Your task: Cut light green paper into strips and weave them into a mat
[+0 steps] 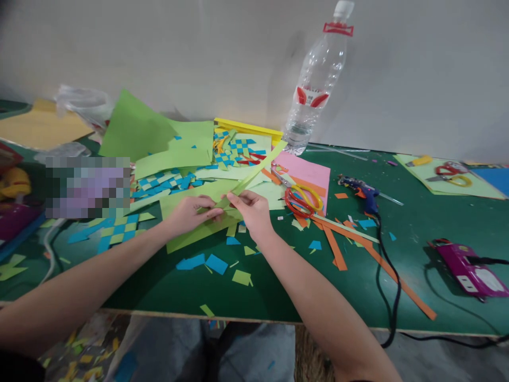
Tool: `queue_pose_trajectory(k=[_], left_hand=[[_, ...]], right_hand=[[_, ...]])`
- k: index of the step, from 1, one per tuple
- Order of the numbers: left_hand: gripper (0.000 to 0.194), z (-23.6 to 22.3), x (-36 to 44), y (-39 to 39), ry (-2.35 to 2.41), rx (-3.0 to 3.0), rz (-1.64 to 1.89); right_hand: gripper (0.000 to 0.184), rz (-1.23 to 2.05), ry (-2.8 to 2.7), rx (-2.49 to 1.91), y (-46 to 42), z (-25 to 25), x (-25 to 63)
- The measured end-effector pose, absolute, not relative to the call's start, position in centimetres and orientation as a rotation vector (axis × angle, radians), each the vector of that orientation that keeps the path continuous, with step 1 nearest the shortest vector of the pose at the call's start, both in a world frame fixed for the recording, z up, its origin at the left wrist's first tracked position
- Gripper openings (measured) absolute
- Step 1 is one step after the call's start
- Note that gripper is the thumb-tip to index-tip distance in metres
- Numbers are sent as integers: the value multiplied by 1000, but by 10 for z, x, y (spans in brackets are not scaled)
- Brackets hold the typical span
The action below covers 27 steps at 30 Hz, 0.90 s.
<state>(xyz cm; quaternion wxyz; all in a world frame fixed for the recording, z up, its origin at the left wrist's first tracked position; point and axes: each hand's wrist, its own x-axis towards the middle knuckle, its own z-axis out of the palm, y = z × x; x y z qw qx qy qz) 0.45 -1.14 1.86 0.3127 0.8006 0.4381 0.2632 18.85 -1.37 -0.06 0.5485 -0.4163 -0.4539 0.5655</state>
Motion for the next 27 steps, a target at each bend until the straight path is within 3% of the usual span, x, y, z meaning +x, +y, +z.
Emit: queue_pose_trajectory(k=[27], left_hand=[[35, 27, 0, -15, 878, 2165, 588]], right_hand=[[28, 1379, -882, -872, -9, 6, 196]])
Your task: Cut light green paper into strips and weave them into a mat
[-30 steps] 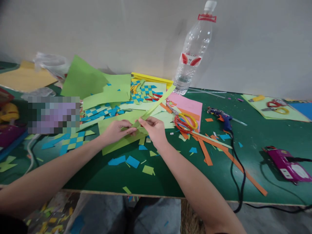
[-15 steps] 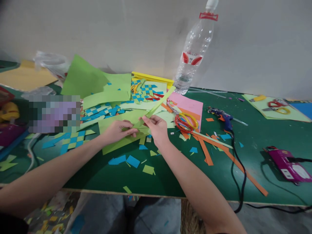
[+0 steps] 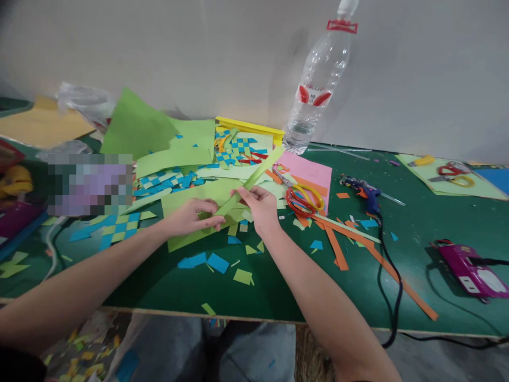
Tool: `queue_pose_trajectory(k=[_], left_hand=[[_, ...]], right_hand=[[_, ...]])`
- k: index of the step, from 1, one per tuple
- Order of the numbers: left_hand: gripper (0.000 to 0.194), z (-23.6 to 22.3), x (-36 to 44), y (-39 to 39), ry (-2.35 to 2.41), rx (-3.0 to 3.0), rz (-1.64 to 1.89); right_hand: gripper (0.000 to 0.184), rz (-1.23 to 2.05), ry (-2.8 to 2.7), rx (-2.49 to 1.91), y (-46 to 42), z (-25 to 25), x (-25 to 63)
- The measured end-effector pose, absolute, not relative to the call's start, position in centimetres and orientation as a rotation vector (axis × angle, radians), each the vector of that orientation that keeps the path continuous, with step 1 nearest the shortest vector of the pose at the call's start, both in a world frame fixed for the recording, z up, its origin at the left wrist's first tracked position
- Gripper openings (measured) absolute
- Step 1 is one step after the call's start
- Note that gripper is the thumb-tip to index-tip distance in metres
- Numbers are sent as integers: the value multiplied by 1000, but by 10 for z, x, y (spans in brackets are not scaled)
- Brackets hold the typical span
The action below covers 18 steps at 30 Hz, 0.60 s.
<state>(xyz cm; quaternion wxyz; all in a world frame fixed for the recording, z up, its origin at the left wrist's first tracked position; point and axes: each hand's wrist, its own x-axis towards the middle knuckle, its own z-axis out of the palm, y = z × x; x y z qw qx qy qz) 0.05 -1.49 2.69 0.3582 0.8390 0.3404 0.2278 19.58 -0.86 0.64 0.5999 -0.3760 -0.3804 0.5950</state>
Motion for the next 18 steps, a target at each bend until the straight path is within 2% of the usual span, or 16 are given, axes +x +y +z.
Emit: queue_pose_trajectory(k=[18], left_hand=[[39, 18, 1, -12, 830, 2275, 618]], right_hand=[[26, 1284, -806, -886, -5, 7, 198]])
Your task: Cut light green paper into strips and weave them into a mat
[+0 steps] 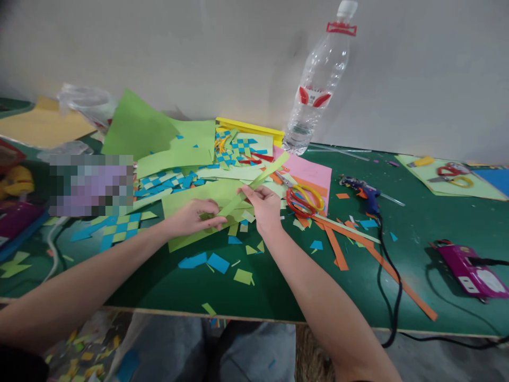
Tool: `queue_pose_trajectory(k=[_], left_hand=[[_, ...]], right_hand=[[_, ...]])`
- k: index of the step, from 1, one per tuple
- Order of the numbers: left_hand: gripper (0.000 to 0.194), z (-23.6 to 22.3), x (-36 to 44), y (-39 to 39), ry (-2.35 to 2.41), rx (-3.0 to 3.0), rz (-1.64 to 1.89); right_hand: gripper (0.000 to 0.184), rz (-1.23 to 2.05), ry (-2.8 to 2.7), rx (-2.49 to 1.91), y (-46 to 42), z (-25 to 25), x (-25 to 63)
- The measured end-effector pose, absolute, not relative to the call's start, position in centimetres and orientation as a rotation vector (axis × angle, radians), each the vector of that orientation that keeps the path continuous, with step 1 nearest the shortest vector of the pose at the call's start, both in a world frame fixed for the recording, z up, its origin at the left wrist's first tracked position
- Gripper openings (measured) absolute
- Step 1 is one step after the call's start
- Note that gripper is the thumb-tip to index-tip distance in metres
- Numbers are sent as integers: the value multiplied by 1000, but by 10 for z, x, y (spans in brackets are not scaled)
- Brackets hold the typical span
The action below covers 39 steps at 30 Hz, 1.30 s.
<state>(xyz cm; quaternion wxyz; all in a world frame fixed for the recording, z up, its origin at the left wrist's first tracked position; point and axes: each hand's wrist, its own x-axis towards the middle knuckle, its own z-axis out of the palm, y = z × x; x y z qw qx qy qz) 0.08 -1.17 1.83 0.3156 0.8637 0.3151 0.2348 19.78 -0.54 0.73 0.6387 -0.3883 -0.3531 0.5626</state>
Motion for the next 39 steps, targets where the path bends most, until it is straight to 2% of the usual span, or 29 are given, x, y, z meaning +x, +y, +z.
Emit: queue_pose_trajectory(k=[8, 18, 39], left_hand=[[36, 24, 4, -16, 647, 2276, 712], [43, 26, 1, -16, 855, 2099, 539], [35, 18, -1, -16, 777, 2110, 485]], right_hand=[[23, 1240, -891, -946, -4, 0, 199], [27, 1066, -965, -1073, -8, 4, 199], [40, 1166, -807, -954, -3, 6, 203]])
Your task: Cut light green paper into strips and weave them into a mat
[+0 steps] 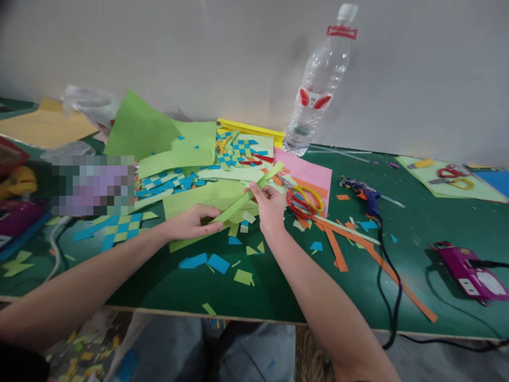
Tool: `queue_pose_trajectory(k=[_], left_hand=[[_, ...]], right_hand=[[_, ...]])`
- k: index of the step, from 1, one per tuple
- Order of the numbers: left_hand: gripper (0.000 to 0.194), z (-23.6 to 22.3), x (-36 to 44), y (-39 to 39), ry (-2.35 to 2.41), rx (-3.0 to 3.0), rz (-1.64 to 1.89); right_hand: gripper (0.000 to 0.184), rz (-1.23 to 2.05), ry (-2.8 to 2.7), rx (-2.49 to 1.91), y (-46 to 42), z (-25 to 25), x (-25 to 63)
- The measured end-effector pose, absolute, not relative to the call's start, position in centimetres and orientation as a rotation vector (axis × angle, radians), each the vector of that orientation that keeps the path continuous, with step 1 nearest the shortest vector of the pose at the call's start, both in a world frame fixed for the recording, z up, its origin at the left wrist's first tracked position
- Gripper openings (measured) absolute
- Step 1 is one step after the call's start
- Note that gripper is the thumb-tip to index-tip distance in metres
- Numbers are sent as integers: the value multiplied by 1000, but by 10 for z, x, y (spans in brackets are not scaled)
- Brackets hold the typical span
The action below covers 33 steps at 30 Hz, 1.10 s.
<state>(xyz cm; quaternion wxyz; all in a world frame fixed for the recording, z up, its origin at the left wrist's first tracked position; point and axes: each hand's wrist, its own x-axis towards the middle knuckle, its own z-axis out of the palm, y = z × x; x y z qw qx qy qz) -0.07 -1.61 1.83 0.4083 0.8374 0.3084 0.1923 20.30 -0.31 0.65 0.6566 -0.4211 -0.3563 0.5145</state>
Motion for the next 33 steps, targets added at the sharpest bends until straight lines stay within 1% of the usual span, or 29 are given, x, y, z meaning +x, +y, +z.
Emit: queue_pose_trajectory(k=[7, 11, 15, 20, 22, 25, 28, 33], left_hand=[[42, 23, 3, -20, 873, 2083, 505], [47, 27, 2, -19, 826, 2055, 542], [49, 29, 2, -19, 813, 1989, 576], [44, 31, 7, -22, 915, 1888, 517], [43, 30, 8, -23, 944, 1867, 493], [40, 29, 7, -21, 985, 1877, 496], [36, 29, 6, -18, 1023, 1849, 554], [36, 32, 6, -18, 1036, 1838, 649]], right_hand=[[30, 974, -937, -1058, -15, 12, 198], [28, 867, -958, -1098, -17, 14, 200], [25, 854, -987, -1098, -20, 17, 199], [22, 857, -1105, -1112, -28, 22, 195], [22, 889, -1138, -1089, -30, 23, 195], [23, 1020, -1116, -1004, -27, 22, 195], [26, 1157, -1080, -922, -23, 19, 195], [29, 1357, -1198, -917, -19, 13, 193]])
